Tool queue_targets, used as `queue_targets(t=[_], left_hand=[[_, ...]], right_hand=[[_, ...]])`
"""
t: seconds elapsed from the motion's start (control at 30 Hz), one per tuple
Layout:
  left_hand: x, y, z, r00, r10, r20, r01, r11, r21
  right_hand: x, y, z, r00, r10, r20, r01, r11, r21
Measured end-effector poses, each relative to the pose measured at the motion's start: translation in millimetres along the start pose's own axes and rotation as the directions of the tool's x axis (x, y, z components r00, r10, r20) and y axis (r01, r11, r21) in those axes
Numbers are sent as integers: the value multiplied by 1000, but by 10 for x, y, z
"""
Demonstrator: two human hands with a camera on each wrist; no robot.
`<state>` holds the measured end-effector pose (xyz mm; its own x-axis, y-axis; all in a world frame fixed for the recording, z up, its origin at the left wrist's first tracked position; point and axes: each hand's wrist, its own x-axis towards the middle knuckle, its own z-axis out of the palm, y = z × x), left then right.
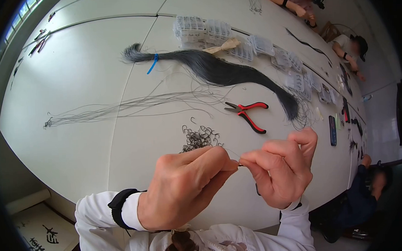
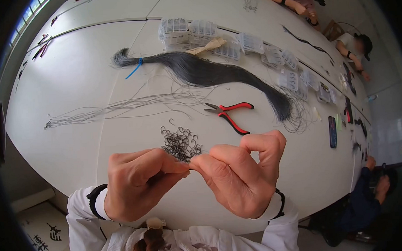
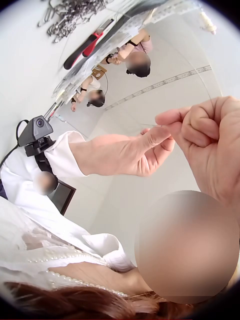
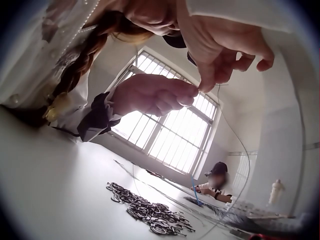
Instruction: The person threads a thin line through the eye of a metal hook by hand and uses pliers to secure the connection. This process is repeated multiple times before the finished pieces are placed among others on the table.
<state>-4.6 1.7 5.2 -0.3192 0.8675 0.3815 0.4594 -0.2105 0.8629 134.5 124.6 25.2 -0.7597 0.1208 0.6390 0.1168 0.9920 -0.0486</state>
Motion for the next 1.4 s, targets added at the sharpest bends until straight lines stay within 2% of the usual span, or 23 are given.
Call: queue_targets(t=[0.07,0.13,0.17,0.23,0.27,0.33,0.37,0.4,0.43,0.6,0.73,0.77,0.83,0.87,0.93,0.97,1.03,1.07,1.13,1.27,1.4], left_hand=[[11,18,-7,1000,-11,-7,11,1000,25],[17,22,0,1000,-21,-15,22,999,49],[16,16,10,999,-28,-32,29,999,31],[24,17,7,998,-33,-47,34,999,14],[29,22,-5,997,-74,-31,74,997,-16],[30,30,-30,993,-114,-12,113,992,-46],[24,35,-41,984,-179,23,181,978,-105],[23,41,-52,968,-241,62,248,955,-161],[31,56,-67,969,-241,63,248,955,-160],[21,57,-67,947,-302,112,322,906,-274],[19,81,-82,932,-343,116,362,887,-285],[21,79,-87,927,-356,118,375,879,-296],[24,71,-92,922,-370,118,388,869,-307],[22,57,-88,921,-373,109,388,865,-320],[20,52,-84,921,-376,100,388,860,-333],[20,55,-79,919,-384,92,392,858,-332],[18,56,-69,916,-393,83,397,856,-331],[16,52,-61,919,-388,68,389,866,-313],[19,50,-56,922,-383,54,381,876,-296],[26,38,-33,969,-244,-43,235,960,-152],[20,15,-17,990,-121,-72,117,991,-58]], right_hand=[[13,19,2,999,37,30,-38,999,31],[31,62,21,984,156,80,-172,950,261],[40,87,28,985,156,78,-172,950,260],[55,137,43,944,233,231,-317,833,454],[58,157,53,945,234,229,-316,833,453],[54,187,73,890,274,365,-448,676,585],[43,202,88,890,275,364,-448,676,585],[28,217,107,871,289,397,-488,604,630],[19,226,118,851,299,431,-524,528,668],[14,222,120,831,297,471,-557,446,701],[-6,178,135,821,320,473,-570,412,711],[-7,158,139,822,318,473,-569,413,711],[-8,106,145,869,330,368,-494,537,684],[-11,78,149,870,328,369,-493,537,685],[-23,22,147,930,313,194,-365,722,588],[-32,-2,136,930,311,194,-365,722,588],[-54,-47,109,969,235,76,-246,897,367],[-65,-62,99,969,234,77,-246,897,367],[-86,-90,79,997,52,-56,-45,992,115],[-107,-166,8,1000,-18,-18,18,1000,0],[-99,-149,-27,996,-33,-79,27,997,-67]])
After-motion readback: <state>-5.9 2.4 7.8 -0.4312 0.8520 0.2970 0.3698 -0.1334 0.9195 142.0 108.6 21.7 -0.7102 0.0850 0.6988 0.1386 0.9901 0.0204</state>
